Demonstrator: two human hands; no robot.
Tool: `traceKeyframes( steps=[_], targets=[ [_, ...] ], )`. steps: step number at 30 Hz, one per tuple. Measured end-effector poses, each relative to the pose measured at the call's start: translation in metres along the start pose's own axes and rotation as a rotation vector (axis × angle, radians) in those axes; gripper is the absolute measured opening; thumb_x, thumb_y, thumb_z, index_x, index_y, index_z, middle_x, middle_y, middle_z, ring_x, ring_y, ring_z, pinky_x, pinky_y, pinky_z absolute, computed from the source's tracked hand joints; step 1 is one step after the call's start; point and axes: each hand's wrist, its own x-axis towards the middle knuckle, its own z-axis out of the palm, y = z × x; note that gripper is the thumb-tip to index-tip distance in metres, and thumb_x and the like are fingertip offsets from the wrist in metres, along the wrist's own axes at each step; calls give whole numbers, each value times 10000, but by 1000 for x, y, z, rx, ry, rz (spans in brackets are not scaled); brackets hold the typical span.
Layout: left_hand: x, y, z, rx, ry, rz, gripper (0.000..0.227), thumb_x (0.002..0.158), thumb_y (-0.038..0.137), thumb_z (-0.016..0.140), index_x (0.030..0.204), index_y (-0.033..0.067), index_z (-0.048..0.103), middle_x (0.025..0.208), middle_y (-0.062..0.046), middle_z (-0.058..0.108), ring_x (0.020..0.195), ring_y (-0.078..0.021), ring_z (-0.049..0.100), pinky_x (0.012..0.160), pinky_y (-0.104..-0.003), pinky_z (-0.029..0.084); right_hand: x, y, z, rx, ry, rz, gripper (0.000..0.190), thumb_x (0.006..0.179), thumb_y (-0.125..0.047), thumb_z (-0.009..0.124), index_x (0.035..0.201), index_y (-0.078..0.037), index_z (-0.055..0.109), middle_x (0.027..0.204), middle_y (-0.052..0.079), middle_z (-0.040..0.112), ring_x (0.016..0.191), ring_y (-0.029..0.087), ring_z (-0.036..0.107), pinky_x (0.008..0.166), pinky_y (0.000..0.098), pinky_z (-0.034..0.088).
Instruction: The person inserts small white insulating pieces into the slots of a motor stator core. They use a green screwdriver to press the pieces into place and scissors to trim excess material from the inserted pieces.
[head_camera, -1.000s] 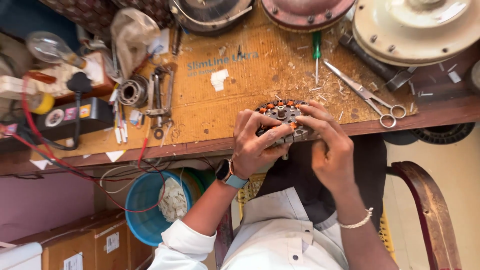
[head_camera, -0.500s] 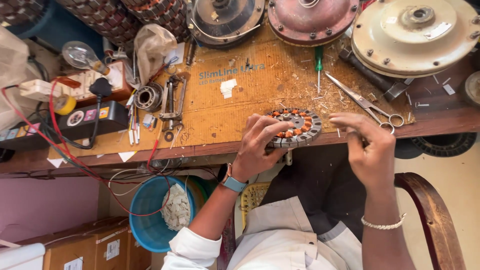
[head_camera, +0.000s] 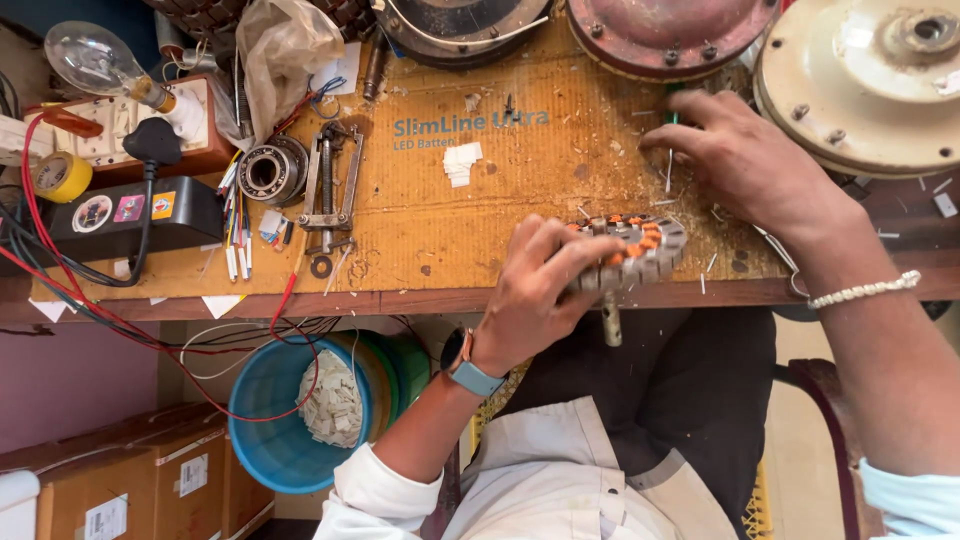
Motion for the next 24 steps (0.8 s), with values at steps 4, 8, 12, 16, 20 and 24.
traceKeyframes(
  steps=[4,8,12,16,20,24],
  targets=[
    [35,-10,-9,-123,75,-100,402,863,123,847,1232,131,690,1021,-58,637,950,-230,634,855,-352,534,12,5,0,-118,5,-113,425,813,-9,699,1213,-155,690,1371,63,607,1278,305,558,1081,403,491],
    [52,-18,-19,-225,48,-162,399,856,113,843,1225,108,694,1013,-42,676,906,-187,664,819,-329,549,10,2,1,-266,128,-166,311,835,-65,658,1143,-106,669,1378,60,601,1338,287,546,1120,445,459],
    [49,-18,-18,-288,7,-225,370,848,102,845,1193,109,713,998,-36,676,885,-185,657,802,-325,545,6,1,3,-35,38,-33,416,799,22,571,1196,-88,628,1388,88,581,1350,315,523,1112,444,454],
    [47,-18,-17,-335,26,-137,372,871,82,825,1211,100,675,1134,-57,684,1035,-196,677,925,-325,561,-1,-4,8,-163,13,-9,493,813,47,557,1273,-115,623,1403,159,563,1346,383,494,1078,449,443],
    [46,-18,-17,-311,-10,-177,377,878,91,832,1222,103,678,1127,-46,708,1022,-173,698,919,-307,564,-10,-4,7,-233,29,4,431,864,17,562,1285,-66,605,1396,140,584,1383,362,505,1153,437,431],
    [41,-17,-14,-244,10,-274,436,841,113,855,1253,111,713,1051,-39,724,924,-164,692,847,-295,566,-7,4,14,-375,66,-60,314,877,-42,587,1189,-53,614,1320,114,648,1325,328,581,1170,466,445]
  ],
)
